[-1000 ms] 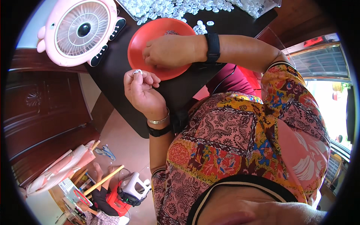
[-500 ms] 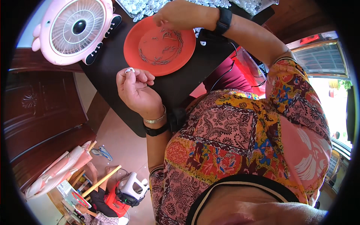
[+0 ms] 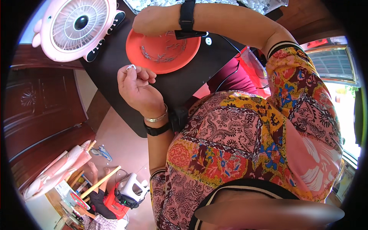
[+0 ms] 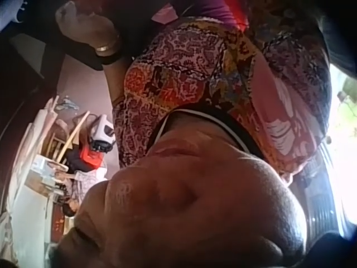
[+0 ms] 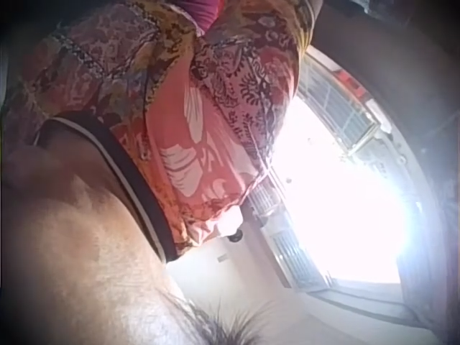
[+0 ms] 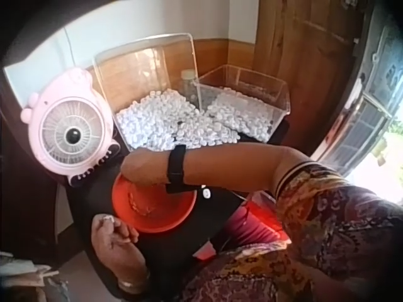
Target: Assembling small white plastic components by hand on a table.
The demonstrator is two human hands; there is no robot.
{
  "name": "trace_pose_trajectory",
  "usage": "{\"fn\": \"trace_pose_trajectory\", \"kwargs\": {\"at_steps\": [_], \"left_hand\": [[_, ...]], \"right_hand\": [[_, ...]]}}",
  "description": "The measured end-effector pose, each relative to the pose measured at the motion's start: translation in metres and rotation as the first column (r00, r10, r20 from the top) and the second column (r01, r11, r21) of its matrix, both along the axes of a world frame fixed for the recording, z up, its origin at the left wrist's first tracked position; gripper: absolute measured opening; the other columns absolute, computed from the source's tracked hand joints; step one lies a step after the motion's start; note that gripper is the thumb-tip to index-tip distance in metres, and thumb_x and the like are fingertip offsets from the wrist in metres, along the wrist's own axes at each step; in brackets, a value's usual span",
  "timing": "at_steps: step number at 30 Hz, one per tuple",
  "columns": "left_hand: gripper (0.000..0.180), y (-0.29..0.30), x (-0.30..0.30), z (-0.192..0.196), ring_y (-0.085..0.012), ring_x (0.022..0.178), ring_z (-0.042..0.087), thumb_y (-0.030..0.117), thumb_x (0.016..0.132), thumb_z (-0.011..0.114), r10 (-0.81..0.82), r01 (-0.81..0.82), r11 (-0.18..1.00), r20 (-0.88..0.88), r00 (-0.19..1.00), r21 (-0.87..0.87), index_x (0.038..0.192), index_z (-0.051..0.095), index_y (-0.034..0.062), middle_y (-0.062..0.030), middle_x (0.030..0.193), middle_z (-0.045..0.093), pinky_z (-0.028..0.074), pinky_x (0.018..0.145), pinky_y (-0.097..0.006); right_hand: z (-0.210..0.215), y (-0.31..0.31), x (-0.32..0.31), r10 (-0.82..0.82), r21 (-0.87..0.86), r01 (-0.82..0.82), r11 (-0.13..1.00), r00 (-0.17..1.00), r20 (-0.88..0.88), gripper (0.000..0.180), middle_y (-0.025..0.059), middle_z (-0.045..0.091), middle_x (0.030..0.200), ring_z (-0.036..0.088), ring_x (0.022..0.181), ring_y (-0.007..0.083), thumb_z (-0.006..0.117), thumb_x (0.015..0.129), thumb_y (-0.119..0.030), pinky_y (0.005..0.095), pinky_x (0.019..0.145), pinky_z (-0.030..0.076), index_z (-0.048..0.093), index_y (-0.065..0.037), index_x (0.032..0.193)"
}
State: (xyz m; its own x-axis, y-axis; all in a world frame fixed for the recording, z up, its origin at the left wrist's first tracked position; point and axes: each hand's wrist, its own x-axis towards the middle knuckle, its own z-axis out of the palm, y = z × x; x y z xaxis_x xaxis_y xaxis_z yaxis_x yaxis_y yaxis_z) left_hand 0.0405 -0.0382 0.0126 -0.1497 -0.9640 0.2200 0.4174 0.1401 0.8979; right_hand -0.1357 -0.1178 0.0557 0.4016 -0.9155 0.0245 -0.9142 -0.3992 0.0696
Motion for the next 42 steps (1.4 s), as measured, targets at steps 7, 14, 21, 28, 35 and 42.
{"fn": "trace_pose_trajectory", "kwargs": {"at_steps": [7, 14, 21, 28, 35, 42], "left_hand": [[0.022, 0.0, -0.001, 0.003, -0.0156, 0.056, 0.046, 0.009, 0.094, 0.037, -0.033, 0.033, 0.999, -0.017, 0.999, 0.017, 0.077, 0.047, -0.0009, -0.0062, 0.071, 0.044, 0.039, 0.051, -0.028], [0.032, -0.005, -0.002, -0.004, -0.0156, 0.057, 0.047, 0.005, 0.092, 0.038, -0.009, 0.01, 1.0, -0.063, 0.998, 0.014, 0.061, 0.041, -0.0003, -0.0081, 0.082, 0.047, 0.04, 0.049, -0.027], [0.021, 0.0, -0.006, -0.004, -0.0162, 0.056, 0.048, 0.009, 0.091, 0.04, -0.047, 0.048, 0.999, -0.044, 0.998, 0.02, 0.074, 0.047, -0.0002, -0.007, 0.07, 0.047, 0.039, 0.05, -0.027], [0.016, 0.001, -0.009, -0.005, -0.0154, 0.055, 0.049, 0.012, 0.09, 0.043, -0.117, 0.12, 0.991, -0.054, 0.992, 0.065, 0.082, 0.05, 0.0004, -0.0053, 0.063, 0.047, 0.038, 0.05, -0.025], [0.013, 0.005, -0.014, 0.001, -0.0151, 0.056, 0.048, 0.011, 0.09, 0.044, -0.132, 0.126, 0.989, 0.087, 0.987, 0.075, 0.084, 0.049, 0.0004, -0.0052, 0.066, 0.048, 0.039, 0.052, -0.025], [0.014, 0.006, -0.014, -0.001, -0.0141, 0.057, 0.048, 0.01, 0.089, 0.043, -0.114, 0.117, 0.993, 0.169, 0.979, -0.005, 0.085, 0.051, -0.0007, -0.0049, 0.067, 0.047, 0.038, 0.052, -0.024]], "right_hand": [[-0.023, -0.029, -0.005, 0.142, -0.018, -0.142, 0.99, 0.989, -0.033, 0.018, 0.017, 0.066, 0.075, 0.065, 0.075, 0.0337, 0.06, 0.07, -0.009, 0.0411, 0.064, 0.053, 0.069, 0.002, 0.081], [-0.014, -0.022, 0.002, 0.137, 0.007, -0.137, 0.991, 0.99, -0.042, 0.018, 0.0129, 0.067, 0.076, 0.065, 0.072, 0.0259, 0.059, 0.077, -0.011, 0.0346, 0.065, 0.052, 0.067, 0.003, 0.085], [0.004, 0.008, -0.026, 0.076, -0.045, -0.066, 0.997, 0.947, 0.313, 0.018, 0.0186, 0.063, 0.073, 0.061, 0.07, 0.0362, 0.063, 0.068, -0.015, 0.0396, 0.062, 0.049, 0.064, -0.002, 0.08], [0.03, 0.063, -0.014, -0.078, 0.099, 0.009, 0.995, 0.689, 0.721, 0.014, 0.0038, 0.062, 0.072, 0.058, 0.067, 0.0143, 0.062, 0.079, -0.008, 0.0287, 0.06, 0.047, 0.063, 0.001, 0.091], [0.017, 0.069, -0.028, -0.293, 0.346, -0.264, 0.9, 0.22, 0.931, 0.011, -0.0018, 0.062, 0.077, 0.055, 0.07, 0.0045, 0.06, 0.086, -0.005, 0.021, 0.06, 0.045, 0.064, -0.001, 0.095], [0.01, 0.087, -0.015, -0.23, 0.292, -0.163, 0.942, 0.315, 0.921, 0.017, 0.0046, 0.065, 0.075, 0.061, 0.068, 0.0127, 0.056, 0.087, -0.015, 0.026, 0.063, 0.05, 0.064, 0.0, 0.088]]}}
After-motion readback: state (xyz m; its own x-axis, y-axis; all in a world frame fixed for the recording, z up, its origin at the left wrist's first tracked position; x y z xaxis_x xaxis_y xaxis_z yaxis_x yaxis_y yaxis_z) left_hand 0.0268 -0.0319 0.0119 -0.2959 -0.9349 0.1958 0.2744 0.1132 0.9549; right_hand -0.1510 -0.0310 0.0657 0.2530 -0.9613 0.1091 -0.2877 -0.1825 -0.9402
